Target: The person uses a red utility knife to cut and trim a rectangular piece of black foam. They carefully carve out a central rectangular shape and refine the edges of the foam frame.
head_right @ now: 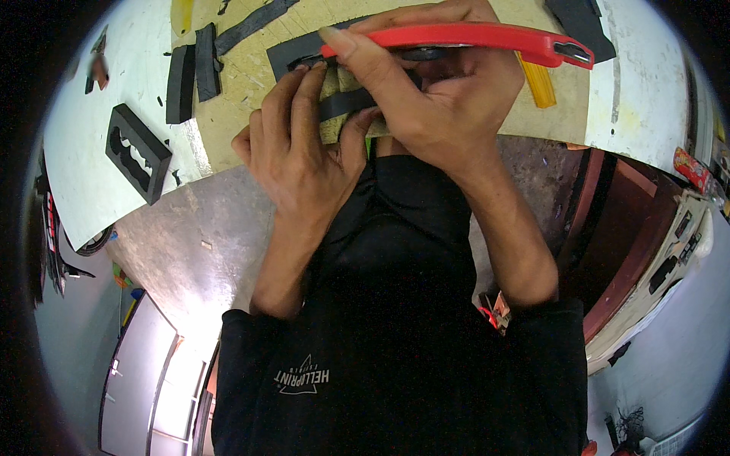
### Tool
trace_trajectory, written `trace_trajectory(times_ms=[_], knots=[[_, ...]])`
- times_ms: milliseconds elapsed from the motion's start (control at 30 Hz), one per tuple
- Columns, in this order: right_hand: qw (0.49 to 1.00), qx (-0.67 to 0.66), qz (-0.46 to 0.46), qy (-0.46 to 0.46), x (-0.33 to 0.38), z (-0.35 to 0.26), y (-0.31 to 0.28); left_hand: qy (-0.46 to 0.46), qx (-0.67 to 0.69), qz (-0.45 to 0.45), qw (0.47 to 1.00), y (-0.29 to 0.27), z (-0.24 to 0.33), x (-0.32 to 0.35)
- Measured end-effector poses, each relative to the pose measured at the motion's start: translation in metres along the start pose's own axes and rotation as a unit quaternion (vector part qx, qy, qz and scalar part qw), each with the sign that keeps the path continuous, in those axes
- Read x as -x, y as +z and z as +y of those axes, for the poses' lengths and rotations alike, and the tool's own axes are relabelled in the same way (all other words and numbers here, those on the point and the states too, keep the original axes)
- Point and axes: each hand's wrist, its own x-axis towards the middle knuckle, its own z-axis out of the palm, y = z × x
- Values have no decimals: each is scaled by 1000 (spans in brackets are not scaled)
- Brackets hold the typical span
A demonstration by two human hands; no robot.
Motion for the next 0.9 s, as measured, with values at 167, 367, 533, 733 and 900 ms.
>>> trace_trajectory(times_ms=[167, 367, 533, 733, 900], knots=[[994, 34, 7, 103, -6, -17, -5, -1, 3, -15, 1000, -3, 1, -1], [998, 27, -31, 45, -5, -8, -4, -7, 12, -24, 1000, -4, 2, -1], [999, -15, -40, -7, -1, 4, 0, 3, 31, 17, 999, 4, -1, 0], [995, 81, -45, -28, -2, -6, -5, -12, 26, -18, 999, -3, 2, -1], [995, 101, -12, -2, 0, -8, -7, -10, 22, -16, 1000, -3, 0, -1]])
